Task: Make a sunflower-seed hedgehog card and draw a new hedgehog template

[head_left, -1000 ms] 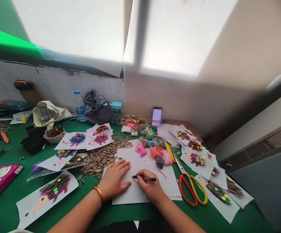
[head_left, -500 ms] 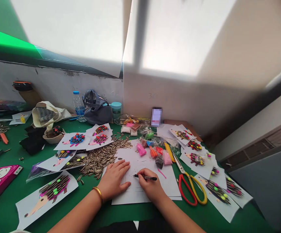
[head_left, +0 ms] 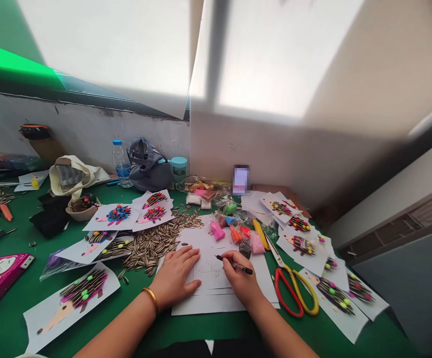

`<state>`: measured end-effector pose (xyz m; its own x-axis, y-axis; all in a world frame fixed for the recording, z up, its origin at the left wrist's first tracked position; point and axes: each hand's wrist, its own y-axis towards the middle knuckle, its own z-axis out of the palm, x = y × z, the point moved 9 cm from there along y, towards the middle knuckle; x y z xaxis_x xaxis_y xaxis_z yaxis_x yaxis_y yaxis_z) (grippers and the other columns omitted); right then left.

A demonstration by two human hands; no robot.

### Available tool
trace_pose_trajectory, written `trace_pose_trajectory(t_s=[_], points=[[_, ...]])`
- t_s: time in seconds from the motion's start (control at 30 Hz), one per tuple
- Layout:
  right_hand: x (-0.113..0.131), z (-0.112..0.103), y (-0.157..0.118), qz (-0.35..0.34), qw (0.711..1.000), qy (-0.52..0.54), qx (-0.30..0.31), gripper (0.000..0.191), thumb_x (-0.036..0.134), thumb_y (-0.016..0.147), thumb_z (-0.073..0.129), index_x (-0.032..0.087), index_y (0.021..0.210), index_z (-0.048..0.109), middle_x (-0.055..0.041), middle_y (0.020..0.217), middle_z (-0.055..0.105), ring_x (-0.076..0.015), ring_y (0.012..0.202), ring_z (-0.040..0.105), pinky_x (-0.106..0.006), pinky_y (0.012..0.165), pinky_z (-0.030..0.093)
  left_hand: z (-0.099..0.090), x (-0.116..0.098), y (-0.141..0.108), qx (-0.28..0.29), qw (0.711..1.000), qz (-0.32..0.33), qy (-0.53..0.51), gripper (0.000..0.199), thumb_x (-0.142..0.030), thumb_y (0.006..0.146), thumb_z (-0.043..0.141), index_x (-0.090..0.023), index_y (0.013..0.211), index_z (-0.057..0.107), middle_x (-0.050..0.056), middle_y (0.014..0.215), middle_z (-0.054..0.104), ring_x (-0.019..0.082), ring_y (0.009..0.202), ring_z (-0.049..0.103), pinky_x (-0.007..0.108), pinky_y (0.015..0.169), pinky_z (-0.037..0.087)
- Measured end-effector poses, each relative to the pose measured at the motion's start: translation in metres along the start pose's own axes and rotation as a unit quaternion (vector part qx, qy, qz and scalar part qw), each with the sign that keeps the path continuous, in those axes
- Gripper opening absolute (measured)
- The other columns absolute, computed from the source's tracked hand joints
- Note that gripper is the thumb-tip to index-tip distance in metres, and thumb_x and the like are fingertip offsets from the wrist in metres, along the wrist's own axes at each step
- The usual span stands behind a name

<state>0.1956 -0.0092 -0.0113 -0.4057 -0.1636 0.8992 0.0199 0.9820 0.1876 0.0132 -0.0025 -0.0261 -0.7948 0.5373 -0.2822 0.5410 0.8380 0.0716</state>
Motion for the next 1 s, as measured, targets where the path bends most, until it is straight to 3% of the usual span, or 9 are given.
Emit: trace_pose_trajectory(t_s=[0.23,0.7,1.0], points=[[-0.006,0.019,-0.002,0.003,1.0,0.004,0.025,0.015,0.028,0.086,0.053,0.021,0.087,0.066,-0.0015,0.081,0.068,-0.0182,0.075,0.062,-0.027,0.068,0.047,-0.001,0.0,-0.001,0.0,1.0,0.0,0.004,0.063,-0.043,0.076,0.065,-0.026,0.136,0.051,0.004,0.147,0.048,0.031,0.137,0.037,0.05,0.107,0.03],[-0.003,0.016,-0.001,-0.005,1.0,-0.026,0.006,0.013,0.024,0.086,0.051,0.021,0.08,0.063,-0.001,0.076,0.065,-0.0178,0.072,0.06,-0.027,0.065,0.044,-0.001,0.001,-0.001,-0.01,1.0,0.005,0.0,0.062,-0.043,0.076,0.065,-0.027,0.135,0.051,0.005,0.146,0.049,0.032,0.136,0.038,0.051,0.106,0.031],[-0.001,0.013,0.001,-0.009,0.999,-0.031,-0.001,0.014,0.025,0.087,0.05,0.02,0.086,0.063,-0.0027,0.082,0.067,-0.0193,0.078,0.061,-0.029,0.071,0.046,0.0,0.002,0.0,-0.012,1.0,0.009,0.007,0.062,-0.044,0.077,0.065,-0.026,0.135,0.051,0.005,0.146,0.049,0.032,0.136,0.038,0.05,0.106,0.031]])
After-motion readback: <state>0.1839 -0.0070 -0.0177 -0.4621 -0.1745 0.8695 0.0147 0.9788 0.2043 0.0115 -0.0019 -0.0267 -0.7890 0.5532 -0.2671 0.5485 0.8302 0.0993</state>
